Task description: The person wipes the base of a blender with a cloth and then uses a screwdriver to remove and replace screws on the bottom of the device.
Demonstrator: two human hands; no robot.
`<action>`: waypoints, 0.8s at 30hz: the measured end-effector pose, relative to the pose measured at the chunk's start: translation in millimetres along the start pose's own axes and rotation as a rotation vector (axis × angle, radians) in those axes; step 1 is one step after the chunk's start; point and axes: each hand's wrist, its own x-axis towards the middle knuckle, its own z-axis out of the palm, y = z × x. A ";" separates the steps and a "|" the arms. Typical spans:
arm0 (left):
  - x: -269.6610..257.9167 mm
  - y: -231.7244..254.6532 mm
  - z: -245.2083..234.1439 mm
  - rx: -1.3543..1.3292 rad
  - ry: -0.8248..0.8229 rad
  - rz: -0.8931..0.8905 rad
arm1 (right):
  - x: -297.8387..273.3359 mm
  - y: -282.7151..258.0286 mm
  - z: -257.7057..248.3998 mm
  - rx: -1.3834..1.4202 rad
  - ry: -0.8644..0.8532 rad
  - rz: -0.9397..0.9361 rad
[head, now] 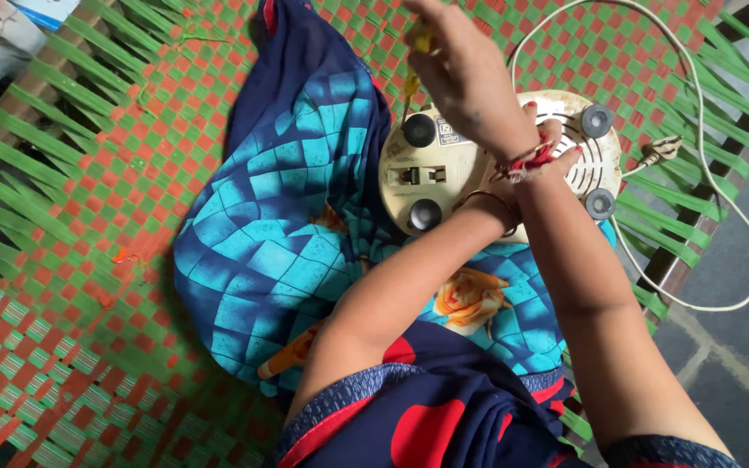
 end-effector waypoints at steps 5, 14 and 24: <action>-1.5 10.4 -42.9 0.294 -0.032 0.289 | -16.4 -13.7 -9.9 -0.075 0.075 0.196; -10.2 -1.3 -56.2 0.416 -0.178 0.321 | 2.3 -13.3 3.1 -0.275 0.015 -0.071; -7.1 14.9 -59.9 0.245 -0.326 0.232 | -22.8 -41.6 -9.0 -0.329 -0.051 -0.082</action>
